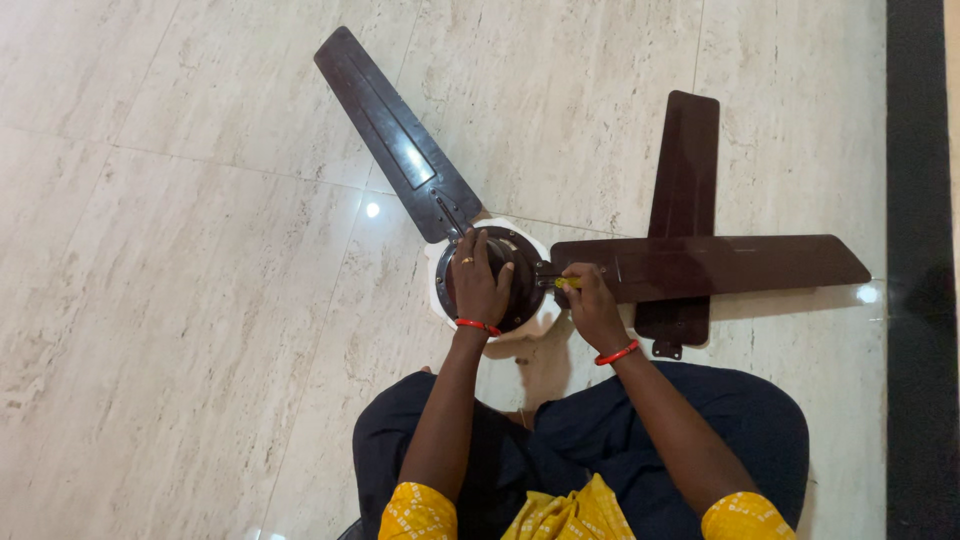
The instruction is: The person sits on the floor and uses a screwdriver to loosen and remove screws from the fan blade mounting points. They detach one fan blade and set it aside, then continue to loosen screws on the remaining blades.
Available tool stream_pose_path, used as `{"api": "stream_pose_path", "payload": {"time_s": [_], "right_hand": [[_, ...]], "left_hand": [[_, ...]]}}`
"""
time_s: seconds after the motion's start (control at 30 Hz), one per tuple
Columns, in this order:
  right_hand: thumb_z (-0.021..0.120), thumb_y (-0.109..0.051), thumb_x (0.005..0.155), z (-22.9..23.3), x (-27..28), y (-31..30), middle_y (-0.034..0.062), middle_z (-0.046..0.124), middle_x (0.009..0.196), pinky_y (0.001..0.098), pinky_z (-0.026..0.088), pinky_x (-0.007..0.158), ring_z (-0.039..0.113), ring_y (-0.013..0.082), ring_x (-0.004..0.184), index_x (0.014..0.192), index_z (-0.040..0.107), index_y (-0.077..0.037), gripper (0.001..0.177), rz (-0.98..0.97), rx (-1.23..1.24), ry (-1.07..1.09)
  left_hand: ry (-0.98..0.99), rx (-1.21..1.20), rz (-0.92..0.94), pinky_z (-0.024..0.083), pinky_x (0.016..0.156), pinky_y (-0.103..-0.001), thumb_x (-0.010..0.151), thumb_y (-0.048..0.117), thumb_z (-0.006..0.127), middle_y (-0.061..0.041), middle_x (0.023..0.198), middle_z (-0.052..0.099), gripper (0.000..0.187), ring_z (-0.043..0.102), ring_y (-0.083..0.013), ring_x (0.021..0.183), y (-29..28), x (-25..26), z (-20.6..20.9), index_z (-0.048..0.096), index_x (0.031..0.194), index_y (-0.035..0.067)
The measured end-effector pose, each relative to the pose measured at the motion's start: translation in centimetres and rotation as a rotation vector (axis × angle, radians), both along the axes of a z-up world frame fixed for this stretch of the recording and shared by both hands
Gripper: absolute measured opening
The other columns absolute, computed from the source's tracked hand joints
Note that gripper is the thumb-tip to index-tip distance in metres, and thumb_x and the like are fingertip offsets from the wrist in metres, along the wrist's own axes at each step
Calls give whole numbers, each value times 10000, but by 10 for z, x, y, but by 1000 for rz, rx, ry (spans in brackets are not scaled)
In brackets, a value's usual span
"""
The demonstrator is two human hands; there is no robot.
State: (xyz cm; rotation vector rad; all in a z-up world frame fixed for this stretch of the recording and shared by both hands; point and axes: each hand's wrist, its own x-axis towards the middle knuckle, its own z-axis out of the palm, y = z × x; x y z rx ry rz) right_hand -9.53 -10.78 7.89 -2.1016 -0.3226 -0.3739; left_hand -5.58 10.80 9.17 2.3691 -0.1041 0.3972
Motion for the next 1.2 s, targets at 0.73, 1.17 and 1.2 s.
{"api": "stream_pose_path", "payload": {"time_s": [0.73,1.17,1.2], "right_hand": [[655,-51,931,-25,2,23,232,692,1025,445,559,752,701,406,949,1199,546,-46,289,-37,115,68],[683,-32,947,-14,9,12,112,752,985,311,608,746,779,201,893,1150,516,-46,263,-59,291,230],[689,-11,930,-13,8,13,124,740,1057,312,604,763,763,204,926,1169,531,-41,289,-55,285,168]], "left_hand": [[-126,-319,-426,508,1141,-404,998,81,654,-81,1338,703,385,664,-281,1308,-50,-30,31,660,1380,131],[-73,-381,-395,589,975,-381,952,37,687,-131,1218,737,339,733,-308,1122,-50,-24,17,703,1279,123],[-49,-389,-379,609,920,-365,943,43,696,-128,1199,743,322,746,-304,1091,-51,-25,15,713,1252,130]]}}
